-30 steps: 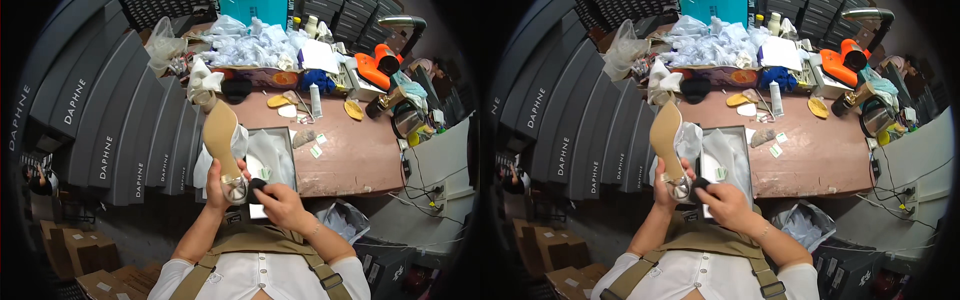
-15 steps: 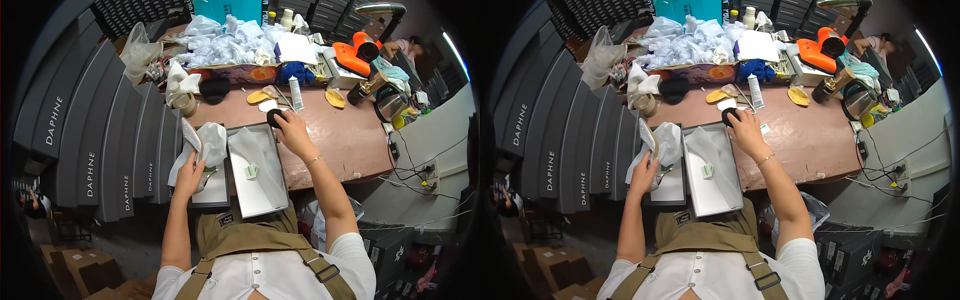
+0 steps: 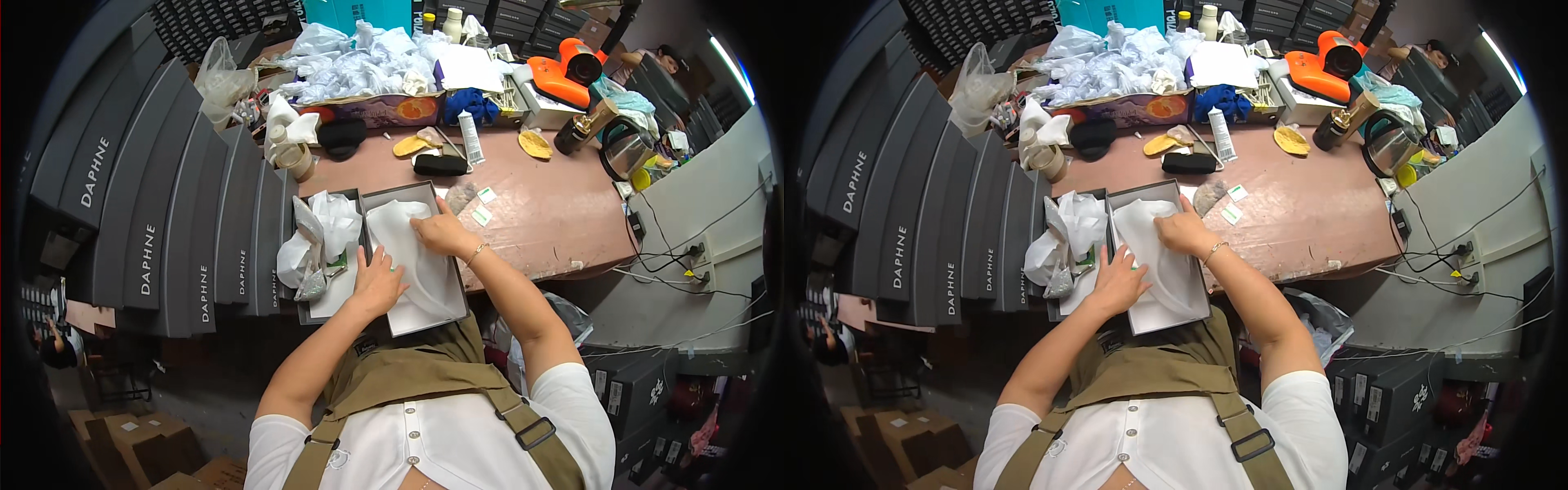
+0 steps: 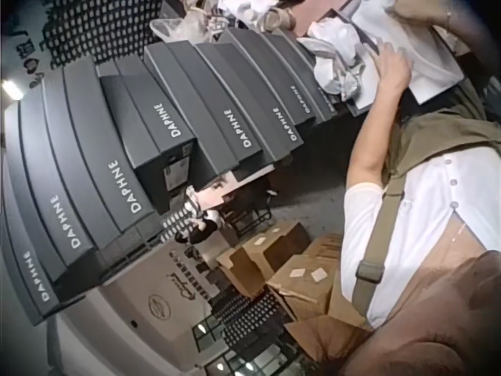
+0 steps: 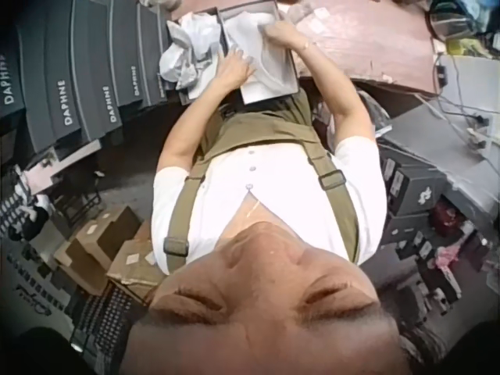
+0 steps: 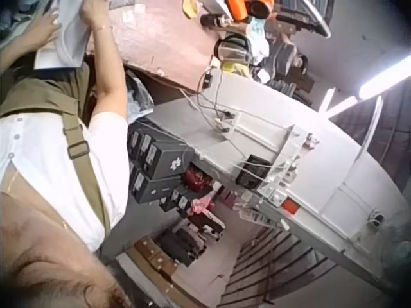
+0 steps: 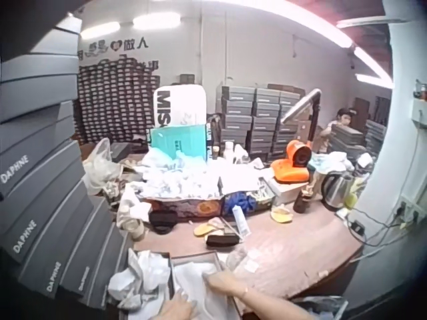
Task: Inspecting, cleaning, and packing glittery high-heeled shoes into boxes.
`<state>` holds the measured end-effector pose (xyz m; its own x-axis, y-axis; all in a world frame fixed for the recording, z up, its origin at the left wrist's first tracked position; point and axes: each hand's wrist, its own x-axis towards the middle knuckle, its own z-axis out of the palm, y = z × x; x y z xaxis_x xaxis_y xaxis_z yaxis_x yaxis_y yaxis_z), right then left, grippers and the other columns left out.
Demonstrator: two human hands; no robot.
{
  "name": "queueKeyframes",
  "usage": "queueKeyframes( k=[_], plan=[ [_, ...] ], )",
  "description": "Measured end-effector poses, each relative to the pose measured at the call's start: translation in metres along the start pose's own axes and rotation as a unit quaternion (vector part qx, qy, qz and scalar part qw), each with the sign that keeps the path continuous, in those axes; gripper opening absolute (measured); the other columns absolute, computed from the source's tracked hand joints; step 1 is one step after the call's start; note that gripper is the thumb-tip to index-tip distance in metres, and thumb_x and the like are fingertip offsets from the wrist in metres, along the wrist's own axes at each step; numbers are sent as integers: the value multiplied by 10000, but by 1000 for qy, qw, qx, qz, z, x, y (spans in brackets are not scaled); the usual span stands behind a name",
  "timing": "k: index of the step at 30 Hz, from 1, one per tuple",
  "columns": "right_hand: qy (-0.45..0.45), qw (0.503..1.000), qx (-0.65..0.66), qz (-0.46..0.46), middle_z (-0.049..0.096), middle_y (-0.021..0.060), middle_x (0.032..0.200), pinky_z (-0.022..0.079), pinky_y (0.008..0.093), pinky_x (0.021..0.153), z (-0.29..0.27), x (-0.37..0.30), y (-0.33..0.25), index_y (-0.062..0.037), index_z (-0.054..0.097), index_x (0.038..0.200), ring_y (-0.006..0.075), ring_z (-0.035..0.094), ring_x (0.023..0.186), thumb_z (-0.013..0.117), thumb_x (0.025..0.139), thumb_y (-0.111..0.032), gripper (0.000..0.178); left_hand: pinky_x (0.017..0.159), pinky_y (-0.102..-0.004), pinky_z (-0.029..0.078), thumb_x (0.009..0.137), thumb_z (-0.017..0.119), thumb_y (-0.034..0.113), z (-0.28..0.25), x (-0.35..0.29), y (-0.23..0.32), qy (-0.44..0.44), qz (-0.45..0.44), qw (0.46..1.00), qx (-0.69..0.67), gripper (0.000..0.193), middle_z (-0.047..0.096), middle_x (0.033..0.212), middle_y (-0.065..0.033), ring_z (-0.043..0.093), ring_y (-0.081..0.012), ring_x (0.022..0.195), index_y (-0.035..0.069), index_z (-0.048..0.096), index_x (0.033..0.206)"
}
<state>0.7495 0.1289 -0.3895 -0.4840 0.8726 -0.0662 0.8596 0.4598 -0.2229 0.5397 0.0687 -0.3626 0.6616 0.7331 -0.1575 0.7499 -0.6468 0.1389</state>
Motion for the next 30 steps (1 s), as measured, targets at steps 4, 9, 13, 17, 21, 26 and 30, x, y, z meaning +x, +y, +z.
queueKeyframes(
  k=[4,9,13,17,21,26,30],
  plan=[
    [-31,989,-95,110,688,150,803,150,681,1017,9,-3,-21,-52,578,1051,314,672,794,557,822,-209,279,1051,-644,190,828,640,330,-8,-8,14,172,66,979,-81,616,431,1342,-140,352,-303,1314,150,419,1373],
    [92,986,67,120,683,174,822,343,550,963,-22,0,-11,-48,636,1018,328,671,805,611,826,-218,258,1087,-590,180,821,631,319,27,-14,2,145,64,981,-114,614,465,1329,-144,414,-312,1276,44,442,1336],
    [155,860,477,98,670,74,825,474,255,697,-100,-12,0,27,628,1073,98,596,772,609,899,-195,283,1092,-571,179,829,573,246,18,-9,-1,180,82,973,-122,561,480,1323,-161,421,-328,1270,16,448,1326],
    [356,829,418,106,656,78,785,469,262,637,-111,-22,-25,49,633,1044,126,580,686,601,915,-174,260,1079,-513,279,937,502,403,-16,-13,42,291,-4,679,-674,542,501,1311,-150,444,-323,1266,44,443,1338],
    [461,784,414,32,611,96,999,473,284,742,-94,-34,-91,10,604,1120,175,593,899,590,932,-203,285,526,-295,490,893,595,477,-35,-16,58,106,-102,365,-919,441,590,974,-15,592,-141,744,128,500,1145],
    [170,626,752,114,628,12,929,470,223,694,-87,-41,-71,6,602,1076,78,582,813,638,909,-228,290,486,-252,387,835,713,359,-37,-48,30,105,-58,400,-908,445,576,922,8,484,-102,617,121,498,1143],
    [378,860,342,29,568,45,693,433,325,555,-106,-55,-119,-24,545,793,158,542,639,643,872,-149,177,485,-218,366,798,691,505,-20,-59,18,109,-119,234,-959,526,595,923,33,408,-67,521,136,539,1140]
  ],
)
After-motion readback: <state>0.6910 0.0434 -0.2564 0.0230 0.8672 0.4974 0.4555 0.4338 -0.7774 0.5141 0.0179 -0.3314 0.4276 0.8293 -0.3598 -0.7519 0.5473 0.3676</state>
